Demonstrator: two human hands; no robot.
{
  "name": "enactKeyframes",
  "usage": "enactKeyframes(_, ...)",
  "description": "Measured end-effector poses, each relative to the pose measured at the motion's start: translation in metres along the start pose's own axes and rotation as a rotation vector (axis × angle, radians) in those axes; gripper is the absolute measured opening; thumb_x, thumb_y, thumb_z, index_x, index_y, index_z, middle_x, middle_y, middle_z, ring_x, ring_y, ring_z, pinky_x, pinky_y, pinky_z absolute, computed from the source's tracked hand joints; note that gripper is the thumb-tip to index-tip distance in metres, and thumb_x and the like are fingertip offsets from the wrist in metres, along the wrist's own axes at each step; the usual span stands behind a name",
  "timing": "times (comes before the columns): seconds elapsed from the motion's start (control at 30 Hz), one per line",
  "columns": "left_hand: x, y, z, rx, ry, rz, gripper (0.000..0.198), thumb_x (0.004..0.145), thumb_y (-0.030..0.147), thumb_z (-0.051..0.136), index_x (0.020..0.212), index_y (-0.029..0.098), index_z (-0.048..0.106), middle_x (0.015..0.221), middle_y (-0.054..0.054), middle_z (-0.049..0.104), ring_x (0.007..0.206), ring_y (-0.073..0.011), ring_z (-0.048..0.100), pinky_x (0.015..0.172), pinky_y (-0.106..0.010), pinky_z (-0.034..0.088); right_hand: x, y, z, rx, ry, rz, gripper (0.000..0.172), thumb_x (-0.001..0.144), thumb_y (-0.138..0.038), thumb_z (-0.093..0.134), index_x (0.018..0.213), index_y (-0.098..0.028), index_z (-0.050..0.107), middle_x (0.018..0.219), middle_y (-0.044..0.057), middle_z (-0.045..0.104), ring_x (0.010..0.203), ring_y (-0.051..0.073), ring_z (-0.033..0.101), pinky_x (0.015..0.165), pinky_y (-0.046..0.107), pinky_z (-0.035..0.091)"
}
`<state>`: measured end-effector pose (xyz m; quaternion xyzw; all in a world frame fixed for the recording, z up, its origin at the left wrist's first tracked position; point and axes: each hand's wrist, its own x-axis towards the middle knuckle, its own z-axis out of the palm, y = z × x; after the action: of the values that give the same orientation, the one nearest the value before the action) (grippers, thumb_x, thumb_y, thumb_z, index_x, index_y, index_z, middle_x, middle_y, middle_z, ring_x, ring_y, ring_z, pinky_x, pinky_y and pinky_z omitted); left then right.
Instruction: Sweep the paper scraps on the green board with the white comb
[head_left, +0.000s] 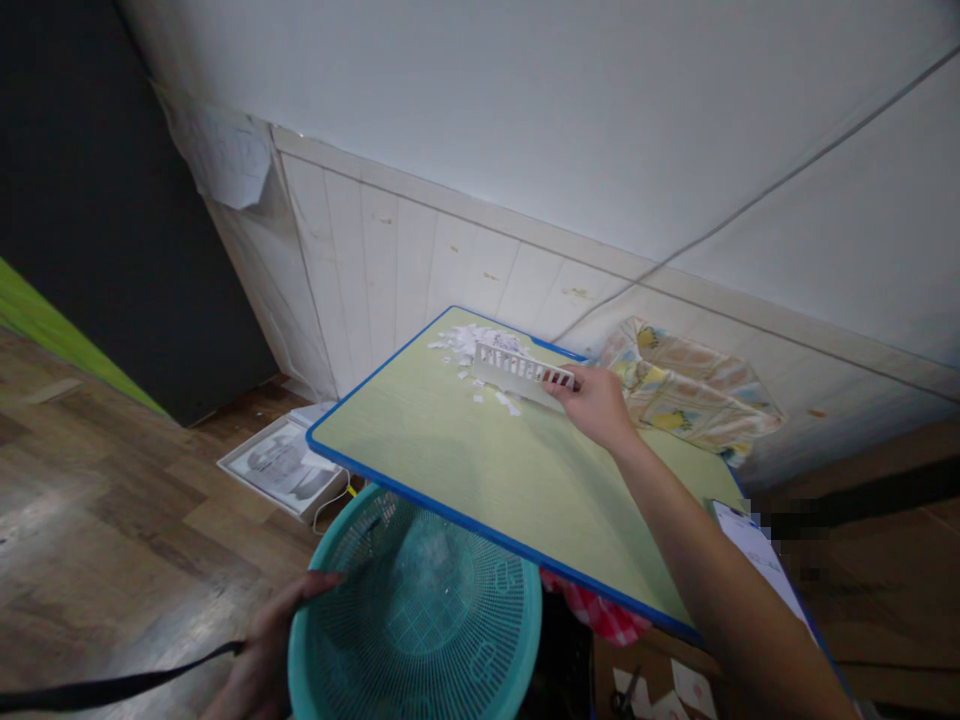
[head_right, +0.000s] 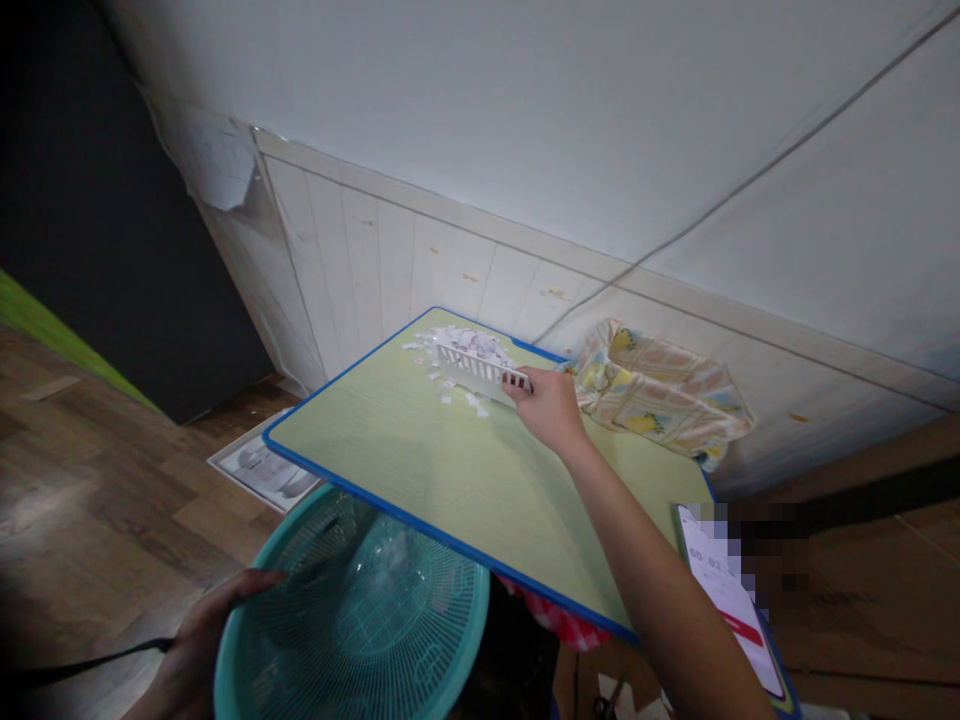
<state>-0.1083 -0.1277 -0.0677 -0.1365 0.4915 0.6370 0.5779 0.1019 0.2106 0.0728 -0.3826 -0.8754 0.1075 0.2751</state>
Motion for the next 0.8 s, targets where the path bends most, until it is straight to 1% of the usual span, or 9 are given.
enactKeyframes(0.13,0.001,0.0,-0.002,-0.005,-0.011,-0.018,0.01,0.067,0.008,0.08,0.067,0.018,0.078,0.063,-0.009,0.082,0.054,-0.0276,0.076,0.055,-0.034,0.064,-0.006,0.001,-0.006,0.021,-0.063,-0.002,0.025,0.085,-0.034,0.064,0.088,-0.015,0.08,0.062,0.001,0.065,0.06,0.017,0.056,0.058,0.028,0.034)
enactKeyframes(0.23,0.002,0.0,-0.002,-0.004,-0.006,-0.009,0.011,0.067,0.008,0.081,0.065,0.018,0.076,0.061,-0.009,0.081,0.05,-0.0253,0.074,0.052,-0.032,0.063,-0.007,0.005,-0.011,0.043,-0.042,0.026,0.028,0.084,-0.036,0.065,0.091,-0.015,0.081,0.062,0.0,0.065,0.059,0.017,0.056,0.058,0.028,0.034)
enactKeyframes(0.33,0.002,0.0,-0.001,-0.02,-0.005,-0.001,0.015,0.066,0.006,0.081,0.061,0.018,0.074,0.06,-0.009,0.08,0.048,-0.0236,0.073,0.049,-0.029,0.062,-0.004,0.008,-0.012,0.01,-0.005,0.03,0.028,0.084,-0.036,0.064,0.094,-0.016,0.081,0.063,0.0,0.067,0.06,0.018,0.057,0.058,0.027,0.035)
enactKeyframes(0.43,0.003,0.0,-0.003,-0.015,-0.002,-0.015,0.016,0.064,0.007,0.083,0.06,0.019,0.074,0.058,-0.008,0.08,0.049,-0.0252,0.074,0.05,-0.03,0.062,0.002,0.008,-0.01,-0.027,-0.039,0.019,0.027,0.085,-0.035,0.063,0.091,-0.015,0.08,0.064,0.001,0.068,0.06,0.018,0.057,0.058,0.027,0.034)
enactKeyframes(0.5,0.003,-0.001,-0.005,0.006,0.0,-0.005,0.016,0.063,0.009,0.084,0.06,0.02,0.074,0.058,-0.008,0.079,0.047,-0.0249,0.072,0.049,-0.031,0.063,0.006,0.008,-0.011,-0.067,-0.05,0.018,0.026,0.084,-0.034,0.063,0.088,-0.015,0.08,0.063,0.002,0.067,0.06,0.018,0.057,0.057,0.027,0.033)
enactKeyframes(0.57,0.004,-0.001,-0.007,0.02,0.001,0.004,0.015,0.063,0.01,0.085,0.06,0.021,0.074,0.057,-0.007,0.079,0.046,-0.0233,0.071,0.048,-0.03,0.062,0.01,0.009,-0.013,-0.101,-0.034,0.018,0.025,0.084,-0.034,0.063,0.087,-0.016,0.08,0.063,0.002,0.067,0.061,0.018,0.058,0.058,0.028,0.033)
enactKeyframes(0.67,0.004,-0.002,-0.008,0.021,-0.014,0.006,0.013,0.063,0.011,0.085,0.061,0.019,0.076,0.058,-0.008,0.079,0.048,-0.0232,0.071,0.05,-0.03,0.062,0.014,0.01,-0.017,-0.114,-0.015,0.014,0.026,0.084,-0.033,0.062,0.091,-0.016,0.081,0.065,0.003,0.068,0.062,0.019,0.059,0.058,0.028,0.033)
enactKeyframes(0.8,0.004,-0.003,-0.007,0.031,-0.034,0.029,0.01,0.064,0.012,0.084,0.061,0.019,0.077,0.058,-0.007,0.079,0.048,-0.0221,0.071,0.05,-0.03,0.062,0.016,0.007,-0.018,-0.136,-0.029,-0.008,0.026,0.085,-0.033,0.061,0.09,-0.017,0.081,0.064,0.003,0.067,0.061,0.019,0.058,0.058,0.029,0.032)
